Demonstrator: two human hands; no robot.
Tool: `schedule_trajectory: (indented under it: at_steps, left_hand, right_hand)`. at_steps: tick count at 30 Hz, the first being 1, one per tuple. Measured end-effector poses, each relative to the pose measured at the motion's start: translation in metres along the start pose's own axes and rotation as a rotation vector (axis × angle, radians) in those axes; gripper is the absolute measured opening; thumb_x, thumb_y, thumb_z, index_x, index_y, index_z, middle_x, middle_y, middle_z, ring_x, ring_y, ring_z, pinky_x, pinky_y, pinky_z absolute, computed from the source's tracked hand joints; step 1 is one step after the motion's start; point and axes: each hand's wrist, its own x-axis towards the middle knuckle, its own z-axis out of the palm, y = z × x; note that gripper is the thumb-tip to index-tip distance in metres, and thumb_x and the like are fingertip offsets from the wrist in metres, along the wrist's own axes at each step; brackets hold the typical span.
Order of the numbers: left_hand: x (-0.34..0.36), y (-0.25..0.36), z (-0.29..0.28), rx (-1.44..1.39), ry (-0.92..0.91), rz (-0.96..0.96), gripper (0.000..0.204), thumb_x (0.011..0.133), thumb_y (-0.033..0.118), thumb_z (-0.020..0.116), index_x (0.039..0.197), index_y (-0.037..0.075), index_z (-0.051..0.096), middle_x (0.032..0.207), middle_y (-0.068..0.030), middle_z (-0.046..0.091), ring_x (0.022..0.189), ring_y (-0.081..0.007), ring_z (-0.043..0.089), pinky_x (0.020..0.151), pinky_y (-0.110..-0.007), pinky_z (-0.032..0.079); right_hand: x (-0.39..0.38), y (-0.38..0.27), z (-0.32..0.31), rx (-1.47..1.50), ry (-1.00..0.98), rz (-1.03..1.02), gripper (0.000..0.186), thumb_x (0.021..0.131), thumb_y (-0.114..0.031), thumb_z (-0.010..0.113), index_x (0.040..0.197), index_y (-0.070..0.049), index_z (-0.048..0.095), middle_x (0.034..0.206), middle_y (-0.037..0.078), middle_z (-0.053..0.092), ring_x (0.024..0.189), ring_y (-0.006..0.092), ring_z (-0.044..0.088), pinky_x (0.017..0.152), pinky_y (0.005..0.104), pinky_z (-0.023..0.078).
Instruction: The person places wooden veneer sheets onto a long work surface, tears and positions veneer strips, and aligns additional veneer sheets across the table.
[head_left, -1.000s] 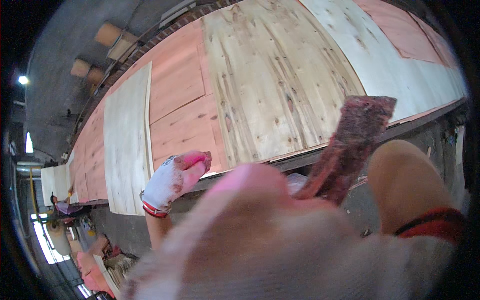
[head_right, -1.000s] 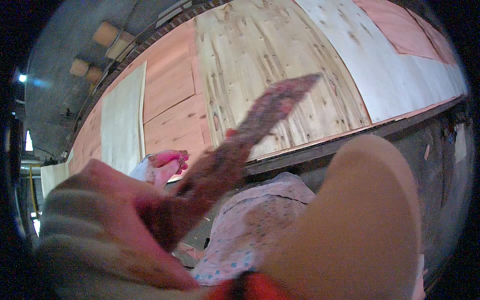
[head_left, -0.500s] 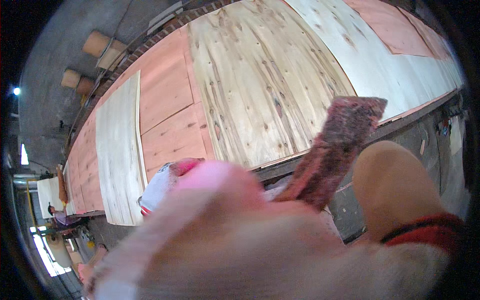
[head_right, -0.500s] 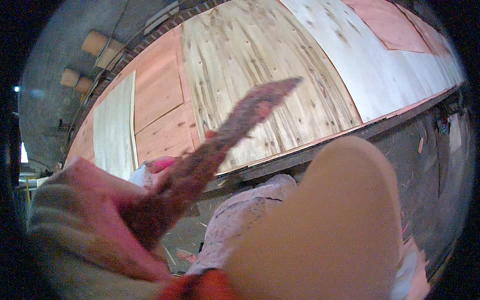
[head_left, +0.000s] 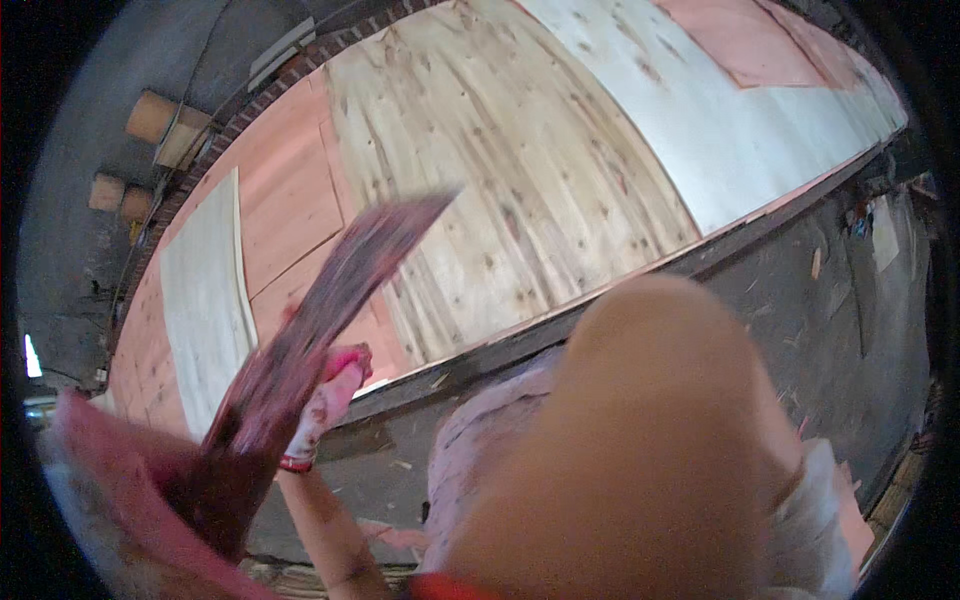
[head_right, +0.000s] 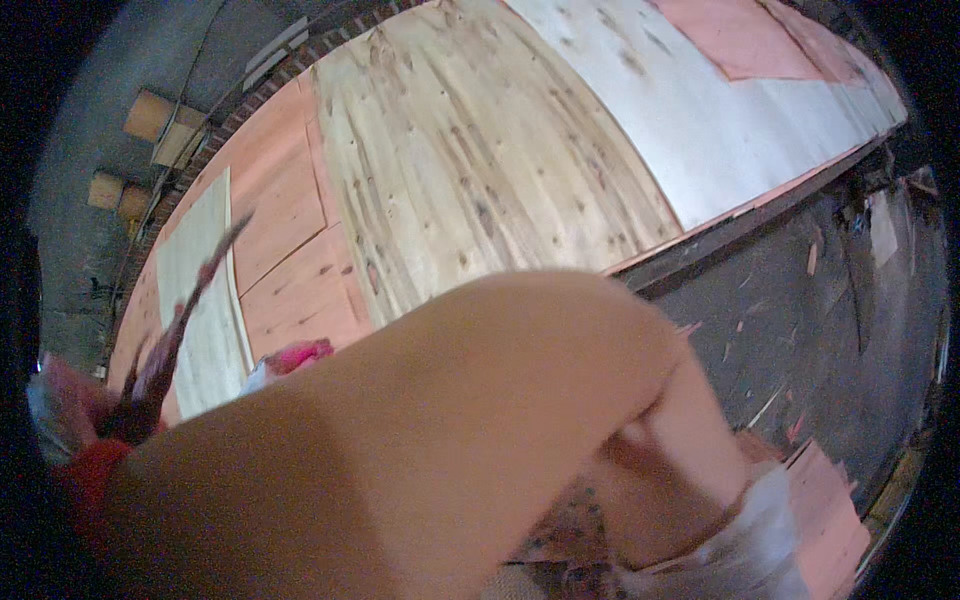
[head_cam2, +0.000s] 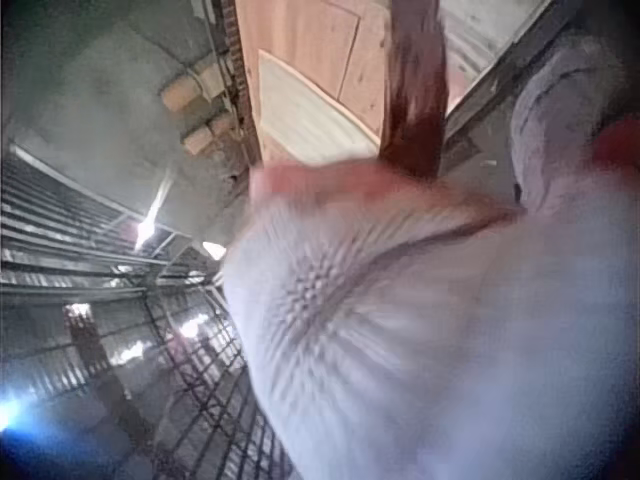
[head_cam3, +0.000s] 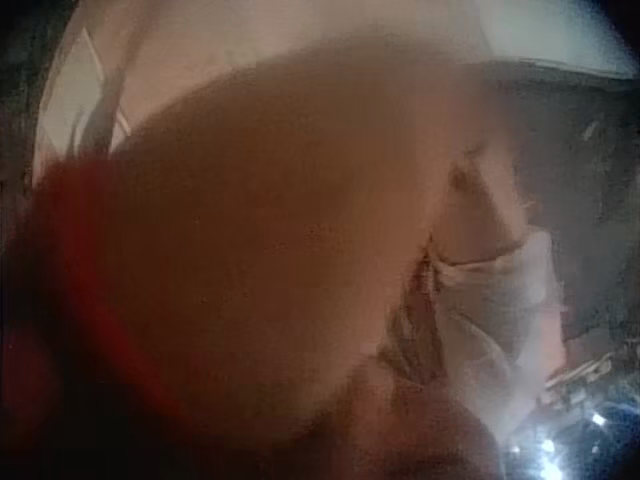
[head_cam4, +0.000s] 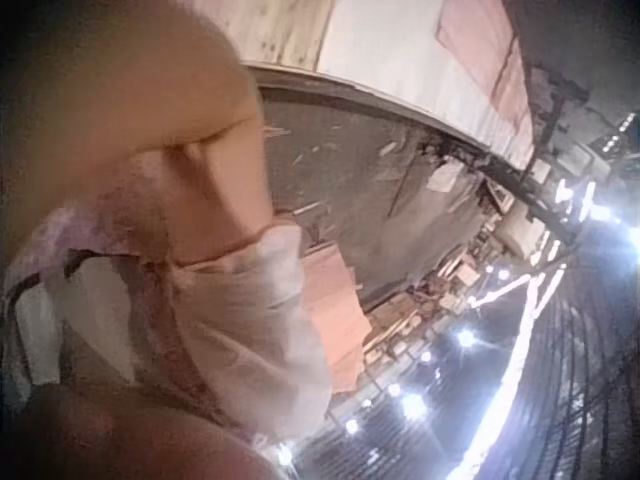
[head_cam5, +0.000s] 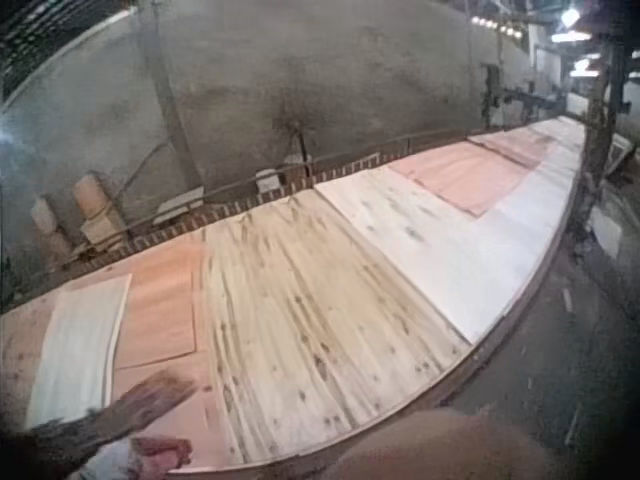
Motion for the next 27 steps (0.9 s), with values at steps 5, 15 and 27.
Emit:
schedule_trajectory:
  at_steps: [5, 15, 27]
  left_hand:
    - [0.008, 0.044, 0.025, 0.041, -0.008, -0.011, 0.03, 0.09, 0.023, 0.056, 0.108, 0.0, 0.062, 0.089, -0.0081, 0.068, 0.085, -0.0139, 0.063, 0.077, -0.027, 0.048]
    - [0.003, 0.004, 0.07, -0.189, -0.048, -0.178, 0.023, 0.091, 0.016, 0.056, 0.106, -0.001, 0.062, 0.093, -0.0063, 0.067, 0.084, -0.0145, 0.062, 0.077, -0.028, 0.049]
    - [-0.044, -0.129, 0.091, -0.415, 0.028, -0.149, 0.037, 0.089, 0.019, 0.057, 0.12, -0.001, 0.055, 0.111, -0.006, 0.063, 0.101, -0.0148, 0.058, 0.09, -0.028, 0.045]
  right_hand:
    - [-0.041, -0.001, -0.003, 0.032, -0.02, 0.054, 0.013, 0.074, -0.02, 0.059, 0.07, -0.008, 0.058, 0.065, 0.01, 0.058, 0.063, 0.0288, 0.059, 0.058, 0.0409, 0.047]
    - [-0.114, -0.007, -0.026, 0.102, -0.07, 0.104, 0.014, 0.074, -0.021, 0.06, 0.068, -0.007, 0.057, 0.063, 0.01, 0.057, 0.061, 0.0298, 0.058, 0.057, 0.0424, 0.046]
    - [0.062, -0.003, 0.123, 0.243, -0.263, -0.141, 0.016, 0.074, -0.022, 0.06, 0.067, -0.007, 0.057, 0.06, 0.01, 0.057, 0.058, 0.0311, 0.058, 0.055, 0.0442, 0.046]
